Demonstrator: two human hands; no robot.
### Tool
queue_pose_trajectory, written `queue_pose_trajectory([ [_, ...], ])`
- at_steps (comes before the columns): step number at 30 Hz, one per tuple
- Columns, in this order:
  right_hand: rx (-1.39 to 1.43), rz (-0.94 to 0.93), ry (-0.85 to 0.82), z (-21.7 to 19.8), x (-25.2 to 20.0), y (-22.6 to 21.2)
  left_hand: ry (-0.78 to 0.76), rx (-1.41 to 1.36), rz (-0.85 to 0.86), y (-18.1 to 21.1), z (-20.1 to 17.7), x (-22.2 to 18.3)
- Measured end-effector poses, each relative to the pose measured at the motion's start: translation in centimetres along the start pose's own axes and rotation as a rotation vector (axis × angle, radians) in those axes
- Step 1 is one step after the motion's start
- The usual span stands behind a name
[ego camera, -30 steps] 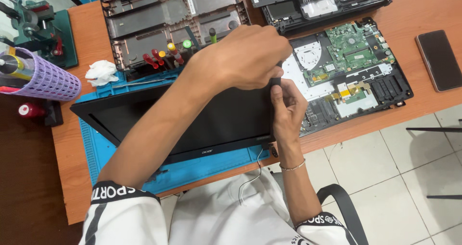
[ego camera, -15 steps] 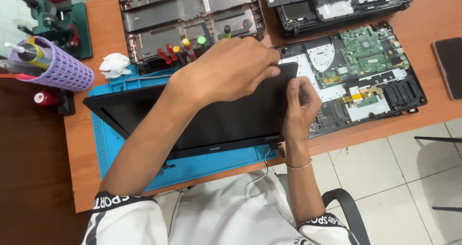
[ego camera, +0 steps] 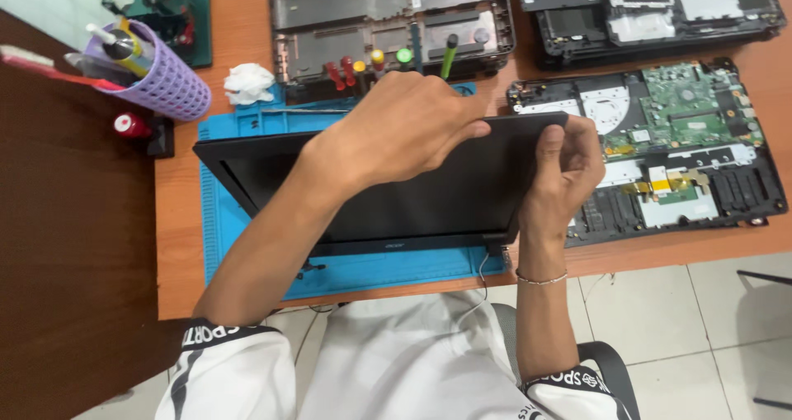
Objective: The person attaches the screen to the laptop frame using a screwdriver and then fits the motherboard into the chassis.
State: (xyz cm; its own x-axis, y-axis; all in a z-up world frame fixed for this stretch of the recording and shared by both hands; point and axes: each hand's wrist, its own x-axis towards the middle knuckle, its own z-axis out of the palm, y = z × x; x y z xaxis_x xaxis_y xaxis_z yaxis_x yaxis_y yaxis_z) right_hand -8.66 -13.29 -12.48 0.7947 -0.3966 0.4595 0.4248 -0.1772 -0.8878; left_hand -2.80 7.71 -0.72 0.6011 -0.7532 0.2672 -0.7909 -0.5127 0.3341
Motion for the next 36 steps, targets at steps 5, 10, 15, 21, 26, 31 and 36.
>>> queue_pose_trajectory([
  [5, 0.006, -0.041, 0.036, 0.0, -0.4, 0.7, 0.065, -0.011, -0.053, -0.5, -0.1, -2.7],
  [10, 0.082, -0.039, 0.045, -0.3, -0.1, 2.1, 0.131, -0.027, -0.186, -2.8, -2.9, -8.8],
  [15, 0.068, -0.075, 0.043, -0.5, 0.2, 2.2, 0.308, -0.073, -0.369, -4.6, -4.1, -15.6],
  [21, -0.072, -0.207, -0.008, 0.4, 0.0, 0.3, 0.619, -0.485, -0.556, -6.8, -1.1, -22.0],
  [26, -0.056, -0.221, 0.009, 0.0, 0.2, 1.3, 0.8, -0.656, -0.593, -7.4, 4.0, -23.0],
  [31, 0.07, -0.204, -0.029, -1.7, -0.3, 3.7, 0.895, -0.687, -0.596, -6.5, 5.2, -22.8],
  [36, 0.081, -0.169, -0.04, -2.1, -0.6, 3.8, 0.919, -0.692, -0.6, -6.1, 4.4, -22.3],
])
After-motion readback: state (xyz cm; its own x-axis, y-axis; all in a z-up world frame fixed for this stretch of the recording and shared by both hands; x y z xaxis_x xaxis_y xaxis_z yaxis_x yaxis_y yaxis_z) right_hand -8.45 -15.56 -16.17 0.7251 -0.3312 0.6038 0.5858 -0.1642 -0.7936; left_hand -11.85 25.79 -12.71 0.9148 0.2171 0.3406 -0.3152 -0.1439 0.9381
